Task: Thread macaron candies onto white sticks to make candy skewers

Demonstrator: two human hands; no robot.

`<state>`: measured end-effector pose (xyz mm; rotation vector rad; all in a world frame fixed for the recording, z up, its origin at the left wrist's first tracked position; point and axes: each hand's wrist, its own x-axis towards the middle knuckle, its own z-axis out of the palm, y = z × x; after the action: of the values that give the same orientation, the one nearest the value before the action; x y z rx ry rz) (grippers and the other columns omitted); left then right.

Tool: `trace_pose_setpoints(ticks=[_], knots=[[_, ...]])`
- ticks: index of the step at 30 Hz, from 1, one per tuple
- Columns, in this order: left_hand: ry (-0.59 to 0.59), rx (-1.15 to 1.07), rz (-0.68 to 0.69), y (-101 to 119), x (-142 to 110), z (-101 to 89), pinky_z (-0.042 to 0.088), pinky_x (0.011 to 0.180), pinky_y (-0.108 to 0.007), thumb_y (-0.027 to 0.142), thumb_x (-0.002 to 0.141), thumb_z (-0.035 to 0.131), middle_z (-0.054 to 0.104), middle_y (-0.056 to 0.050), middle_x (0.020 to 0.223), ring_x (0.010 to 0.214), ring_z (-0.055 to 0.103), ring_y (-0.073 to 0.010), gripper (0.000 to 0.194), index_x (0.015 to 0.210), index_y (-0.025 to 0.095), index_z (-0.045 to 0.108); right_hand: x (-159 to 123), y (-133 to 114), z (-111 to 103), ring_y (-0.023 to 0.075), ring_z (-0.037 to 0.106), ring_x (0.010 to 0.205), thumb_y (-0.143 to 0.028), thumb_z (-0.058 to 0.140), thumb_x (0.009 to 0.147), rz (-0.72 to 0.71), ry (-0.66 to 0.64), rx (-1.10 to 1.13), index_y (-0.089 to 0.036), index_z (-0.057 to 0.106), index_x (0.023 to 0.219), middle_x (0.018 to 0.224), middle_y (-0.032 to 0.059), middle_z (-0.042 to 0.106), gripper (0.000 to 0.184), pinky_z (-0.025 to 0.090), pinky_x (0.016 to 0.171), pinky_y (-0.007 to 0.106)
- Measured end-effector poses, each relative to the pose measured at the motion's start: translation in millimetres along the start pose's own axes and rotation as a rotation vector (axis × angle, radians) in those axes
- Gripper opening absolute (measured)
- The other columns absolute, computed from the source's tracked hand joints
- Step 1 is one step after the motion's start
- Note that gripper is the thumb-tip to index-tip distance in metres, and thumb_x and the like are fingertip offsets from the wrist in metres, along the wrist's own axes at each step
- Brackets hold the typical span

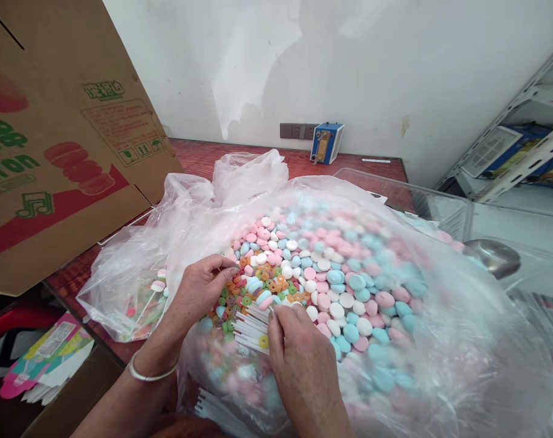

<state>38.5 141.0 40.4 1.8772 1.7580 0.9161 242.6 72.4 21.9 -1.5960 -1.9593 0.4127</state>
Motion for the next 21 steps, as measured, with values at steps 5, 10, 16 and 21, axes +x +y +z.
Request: trace_pose_setpoints(ticks=[5,10,16,21], knots=[[-0.122,0.135,0.157,-2.2,0.1,-2.7,0.047,0.081,-0.033,0.015,0.086,0.063,0.073,-0.005,0.088,0.089,0.065,-0.0219,0.015,0.084,0.022,0.076,-0.6,-0.4,4.5,0.0190,0.063,0.069,-0.032,0.039,0.101,0.031,-0.032,0.039,-0.023,0.064,0.085,0.082,0.0044,0.067,0.031,0.040,0.064,0.029],[-0.053,0.105,0.082,-3.4,-0.8,2.2,0.047,0.082,-0.036,0.013,0.085,0.061,0.074,-0.006,0.086,0.087,0.065,-0.0227,0.018,0.081,0.020,0.076,-2.3,0.5,6.1,0.0192,0.063,0.071,-0.033,0.041,0.101,0.057,-0.059,0.080,-0.023,0.062,0.081,0.079,0.0030,0.065,0.030,0.039,0.064,0.029],[-0.102,-0.517,-0.226,8.5,-2.3,7.0,0.053,0.073,-0.030,0.029,0.080,0.068,0.077,-0.005,0.086,0.080,0.069,-0.0199,0.016,0.087,0.018,0.076,-5.5,0.4,4.1,0.0187,0.062,0.072,-0.037,0.042,0.101,0.084,-0.042,0.189,-0.023,0.064,0.084,0.081,0.0028,0.066,0.030,0.040,0.065,0.029],[-0.184,-0.662,-0.251,17.7,-2.7,6.0,0.051,0.066,-0.026,0.029,0.076,0.071,0.074,-0.003,0.076,0.069,0.065,-0.0152,0.015,0.082,0.016,0.074,-4.3,2.7,3.2,0.0181,0.062,0.071,-0.037,0.042,0.101,0.094,-0.042,0.194,-0.023,0.064,0.084,0.080,0.0028,0.067,0.031,0.039,0.064,0.028]])
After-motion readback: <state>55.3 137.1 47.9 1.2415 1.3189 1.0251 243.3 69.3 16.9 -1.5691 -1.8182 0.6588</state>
